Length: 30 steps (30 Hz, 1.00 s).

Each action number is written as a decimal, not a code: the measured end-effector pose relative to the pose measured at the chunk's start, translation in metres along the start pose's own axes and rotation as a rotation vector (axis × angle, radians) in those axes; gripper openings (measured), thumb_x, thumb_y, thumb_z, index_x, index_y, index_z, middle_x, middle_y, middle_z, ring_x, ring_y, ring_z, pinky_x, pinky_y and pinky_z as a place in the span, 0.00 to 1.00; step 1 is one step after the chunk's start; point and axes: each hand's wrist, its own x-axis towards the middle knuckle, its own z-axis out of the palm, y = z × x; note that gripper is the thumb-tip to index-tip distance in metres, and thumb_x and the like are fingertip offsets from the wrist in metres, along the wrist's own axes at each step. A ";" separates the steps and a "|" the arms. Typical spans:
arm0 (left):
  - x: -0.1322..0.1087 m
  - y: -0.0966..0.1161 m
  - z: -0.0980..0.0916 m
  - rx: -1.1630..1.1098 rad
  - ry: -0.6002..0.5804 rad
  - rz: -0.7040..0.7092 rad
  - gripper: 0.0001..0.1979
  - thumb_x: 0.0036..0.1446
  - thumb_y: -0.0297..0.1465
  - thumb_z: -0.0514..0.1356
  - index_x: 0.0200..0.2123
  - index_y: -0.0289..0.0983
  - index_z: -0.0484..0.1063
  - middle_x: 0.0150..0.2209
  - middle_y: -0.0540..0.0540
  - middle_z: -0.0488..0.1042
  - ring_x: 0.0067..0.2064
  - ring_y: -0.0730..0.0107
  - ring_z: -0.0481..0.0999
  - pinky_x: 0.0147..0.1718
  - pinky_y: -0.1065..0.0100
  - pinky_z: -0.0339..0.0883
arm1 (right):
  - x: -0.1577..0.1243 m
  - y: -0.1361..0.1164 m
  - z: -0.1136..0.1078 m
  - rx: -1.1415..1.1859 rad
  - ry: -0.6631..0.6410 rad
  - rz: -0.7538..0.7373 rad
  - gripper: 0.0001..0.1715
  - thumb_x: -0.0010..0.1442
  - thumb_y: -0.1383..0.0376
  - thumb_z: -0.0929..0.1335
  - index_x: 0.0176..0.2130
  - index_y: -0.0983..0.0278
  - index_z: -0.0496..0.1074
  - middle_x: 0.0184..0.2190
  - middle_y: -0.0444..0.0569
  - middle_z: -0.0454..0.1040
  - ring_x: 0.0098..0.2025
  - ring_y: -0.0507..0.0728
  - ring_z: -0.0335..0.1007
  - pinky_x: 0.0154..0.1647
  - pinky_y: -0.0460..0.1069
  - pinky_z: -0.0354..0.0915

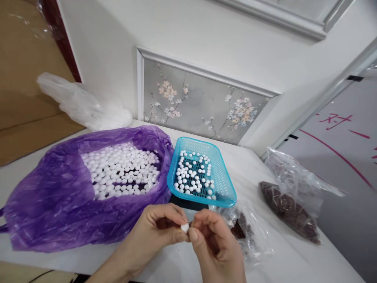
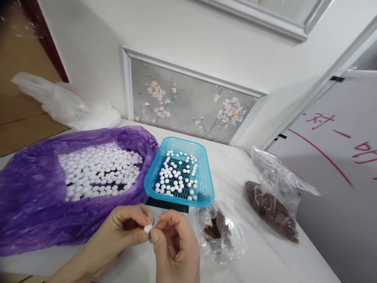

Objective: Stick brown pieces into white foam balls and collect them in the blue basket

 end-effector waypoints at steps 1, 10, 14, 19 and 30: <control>0.000 0.000 0.000 -0.005 0.005 -0.004 0.09 0.44 0.21 0.71 0.26 0.42 0.82 0.29 0.52 0.77 0.33 0.76 0.75 0.33 0.75 0.68 | 0.001 0.000 0.000 0.016 -0.010 0.015 0.09 0.50 0.59 0.76 0.32 0.58 0.76 0.24 0.39 0.73 0.25 0.46 0.67 0.26 0.38 0.66; 0.001 0.002 0.002 0.013 0.005 0.022 0.09 0.43 0.20 0.71 0.25 0.40 0.82 0.27 0.51 0.77 0.29 0.75 0.76 0.30 0.73 0.70 | 0.004 0.002 -0.004 0.046 -0.075 0.046 0.11 0.52 0.60 0.75 0.33 0.62 0.73 0.24 0.40 0.70 0.24 0.49 0.68 0.26 0.43 0.66; 0.003 -0.001 0.002 -0.046 -0.009 0.060 0.09 0.44 0.20 0.70 0.27 0.41 0.82 0.29 0.51 0.76 0.29 0.74 0.76 0.29 0.71 0.71 | 0.006 0.003 -0.004 0.164 -0.130 0.048 0.09 0.54 0.59 0.74 0.35 0.60 0.75 0.26 0.40 0.72 0.26 0.49 0.69 0.29 0.43 0.67; 0.005 0.000 0.005 -0.027 0.011 0.073 0.11 0.42 0.18 0.71 0.27 0.41 0.82 0.28 0.51 0.76 0.30 0.75 0.75 0.29 0.74 0.70 | 0.005 0.006 -0.007 0.255 -0.140 0.067 0.11 0.54 0.58 0.74 0.38 0.57 0.76 0.28 0.41 0.73 0.28 0.48 0.69 0.30 0.42 0.67; 0.004 0.003 0.008 0.048 0.014 0.052 0.09 0.42 0.19 0.71 0.25 0.40 0.83 0.28 0.49 0.77 0.27 0.75 0.75 0.27 0.74 0.71 | 0.010 0.010 -0.010 0.284 -0.166 0.164 0.12 0.49 0.60 0.76 0.34 0.60 0.75 0.26 0.40 0.68 0.27 0.49 0.62 0.27 0.42 0.62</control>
